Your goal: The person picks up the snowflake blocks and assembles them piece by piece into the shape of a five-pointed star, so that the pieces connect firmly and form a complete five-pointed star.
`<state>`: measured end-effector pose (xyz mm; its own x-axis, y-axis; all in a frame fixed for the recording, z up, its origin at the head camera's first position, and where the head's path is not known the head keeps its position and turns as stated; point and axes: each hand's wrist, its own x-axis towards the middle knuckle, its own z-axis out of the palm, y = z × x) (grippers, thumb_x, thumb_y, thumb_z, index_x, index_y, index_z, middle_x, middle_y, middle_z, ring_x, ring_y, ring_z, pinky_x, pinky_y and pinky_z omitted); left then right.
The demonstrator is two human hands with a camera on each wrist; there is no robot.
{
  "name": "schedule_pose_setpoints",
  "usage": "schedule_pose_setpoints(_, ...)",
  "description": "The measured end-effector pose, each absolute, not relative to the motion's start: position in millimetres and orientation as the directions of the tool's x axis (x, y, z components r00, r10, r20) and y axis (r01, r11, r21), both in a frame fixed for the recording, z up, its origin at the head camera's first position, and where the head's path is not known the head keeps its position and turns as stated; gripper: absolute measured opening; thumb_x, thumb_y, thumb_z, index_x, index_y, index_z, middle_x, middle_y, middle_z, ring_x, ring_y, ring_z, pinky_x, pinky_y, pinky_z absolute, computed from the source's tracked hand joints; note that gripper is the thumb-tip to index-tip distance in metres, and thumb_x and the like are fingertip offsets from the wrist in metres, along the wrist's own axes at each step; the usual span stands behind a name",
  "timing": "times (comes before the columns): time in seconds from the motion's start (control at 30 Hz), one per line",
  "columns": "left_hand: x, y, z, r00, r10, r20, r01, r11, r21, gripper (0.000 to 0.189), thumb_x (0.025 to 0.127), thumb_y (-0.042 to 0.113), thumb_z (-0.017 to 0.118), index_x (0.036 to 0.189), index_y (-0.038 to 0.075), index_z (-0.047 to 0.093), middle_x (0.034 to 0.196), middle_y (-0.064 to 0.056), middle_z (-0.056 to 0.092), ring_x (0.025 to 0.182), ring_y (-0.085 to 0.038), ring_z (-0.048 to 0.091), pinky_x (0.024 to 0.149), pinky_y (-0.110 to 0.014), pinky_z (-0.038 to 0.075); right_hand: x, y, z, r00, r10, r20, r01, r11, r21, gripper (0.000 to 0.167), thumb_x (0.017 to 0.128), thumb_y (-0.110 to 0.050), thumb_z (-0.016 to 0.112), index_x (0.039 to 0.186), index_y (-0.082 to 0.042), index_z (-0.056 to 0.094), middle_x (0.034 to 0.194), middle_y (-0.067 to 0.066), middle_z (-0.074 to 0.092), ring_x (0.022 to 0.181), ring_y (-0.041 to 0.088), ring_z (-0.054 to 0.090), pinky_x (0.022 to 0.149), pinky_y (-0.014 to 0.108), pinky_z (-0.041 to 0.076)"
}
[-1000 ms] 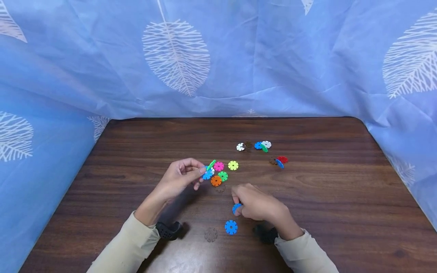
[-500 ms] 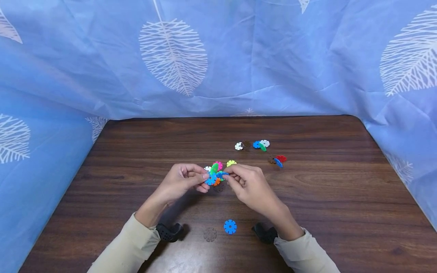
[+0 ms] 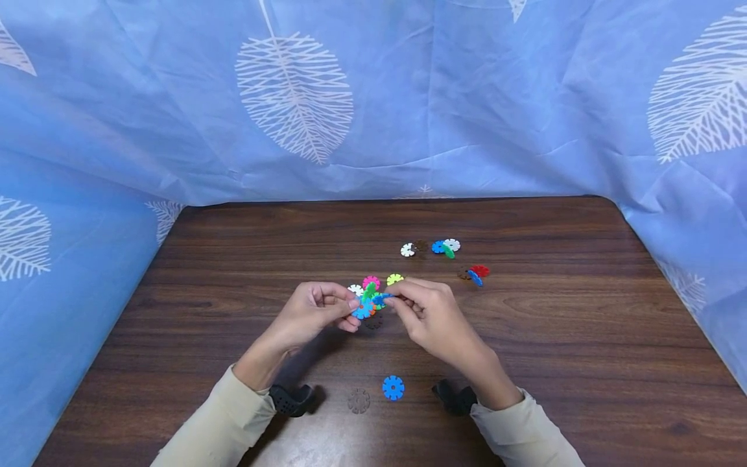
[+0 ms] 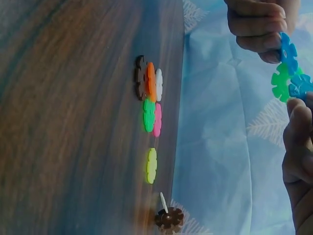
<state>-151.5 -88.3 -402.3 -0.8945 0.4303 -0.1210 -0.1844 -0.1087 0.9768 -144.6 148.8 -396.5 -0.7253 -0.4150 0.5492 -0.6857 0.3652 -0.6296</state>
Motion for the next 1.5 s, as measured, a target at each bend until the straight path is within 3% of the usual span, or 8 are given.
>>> schedule_pose_setpoints(0.2, -151.4, -88.6, -400.9, -0.891, 0.435, -0.132, -0.195, -0.104, 0.975, 0.017, 0.100, -0.004, 0.065, 0.110, -0.018, 0.065, 0.090, -0.019, 0.075, 0.071, -0.016, 0.075, 0.076, -0.038, 0.064, -146.2, 149.9, -397.4, -0.716, -0.440, 0.542, -0.692, 0.348, -0.632, 0.016, 0.090, 0.005, 0.076, 0.099, -0.008, 0.077, 0.075, -0.011, 0.062, 0.056, 0.003, 0.051, 0.045, 0.017, 0.040)
schedule_pose_setpoints(0.37, -150.3, -85.2, -399.1, -0.890, 0.433, -0.146, -0.212, -0.108, 0.971, 0.017, 0.099, -0.005, 0.065, 0.109, -0.018, 0.065, 0.090, -0.018, 0.075, 0.071, -0.017, 0.075, 0.076, -0.038, 0.064, -146.1, 149.5, -398.3, -0.707, -0.445, 0.549, -0.702, 0.343, -0.625, 0.025, 0.086, 0.011, 0.077, 0.100, -0.009, 0.078, 0.076, -0.011, 0.062, 0.058, 0.003, 0.054, 0.045, 0.017, 0.043)
schedule_pose_setpoints(0.7, -146.4, -81.3, -402.8, -0.895, 0.397, -0.202, -0.258, -0.093, 0.962, 0.012, 0.098, -0.008, 0.064, 0.103, -0.019, 0.064, 0.084, -0.016, 0.074, 0.063, -0.015, 0.073, 0.070, -0.034, 0.065, -146.3, 145.7, -408.3, -0.674, -0.462, 0.577, -0.724, 0.256, -0.640, 0.028, 0.084, 0.016, 0.076, 0.096, -0.009, 0.077, 0.075, -0.007, 0.062, 0.057, 0.004, 0.053, 0.048, 0.013, 0.043)
schedule_pose_setpoints(0.93, -143.5, -78.4, -402.6, -0.910, 0.357, -0.211, -0.274, -0.136, 0.952, 0.013, 0.098, -0.010, 0.063, 0.104, -0.021, 0.063, 0.089, -0.019, 0.075, 0.064, -0.015, 0.074, 0.071, -0.034, 0.064, -143.8, 142.6, -411.0, -0.662, -0.431, 0.613, -0.744, 0.279, -0.607, 0.028, 0.082, 0.017, 0.077, 0.092, -0.010, 0.077, 0.073, -0.008, 0.061, 0.057, 0.003, 0.053, 0.048, 0.013, 0.043)
schedule_pose_setpoints(1.23, -146.2, -72.5, -408.4, -0.904, 0.363, -0.225, -0.297, -0.156, 0.942, 0.012, 0.099, -0.008, 0.063, 0.104, -0.018, 0.064, 0.087, -0.014, 0.074, 0.066, -0.015, 0.074, 0.073, -0.033, 0.064, -143.9, 149.9, -404.8, -0.742, -0.466, 0.482, -0.652, 0.336, -0.679, 0.022, 0.088, 0.012, 0.075, 0.088, -0.010, 0.074, 0.070, -0.011, 0.061, 0.055, 0.002, 0.054, 0.043, 0.017, 0.044)
schedule_pose_setpoints(1.37, -148.3, -74.1, -410.1, -0.883, 0.432, -0.184, -0.227, -0.051, 0.972, 0.015, 0.099, -0.001, 0.067, 0.106, -0.014, 0.069, 0.089, -0.024, 0.074, 0.068, -0.016, 0.073, 0.072, -0.036, 0.065, -142.7, 159.9, -403.0, -0.744, -0.525, 0.413, -0.633, 0.359, -0.686, 0.021, 0.089, 0.011, 0.073, 0.092, -0.009, 0.070, 0.069, -0.009, 0.062, 0.052, 0.006, 0.057, 0.042, 0.020, 0.048)
schedule_pose_setpoints(1.5, -149.6, -81.1, -406.7, -0.873, 0.475, -0.109, 0.021, 0.259, 0.966, 0.020, 0.098, 0.012, 0.074, 0.106, -0.006, 0.075, 0.090, -0.020, 0.074, 0.071, -0.018, 0.071, 0.069, -0.032, 0.063, -144.5, 180.6, -404.4, -0.777, -0.525, 0.347, -0.596, 0.438, -0.673, 0.021, 0.090, 0.013, 0.072, 0.096, -0.005, 0.064, 0.073, -0.005, 0.065, 0.053, 0.007, 0.060, 0.045, 0.021, 0.051)
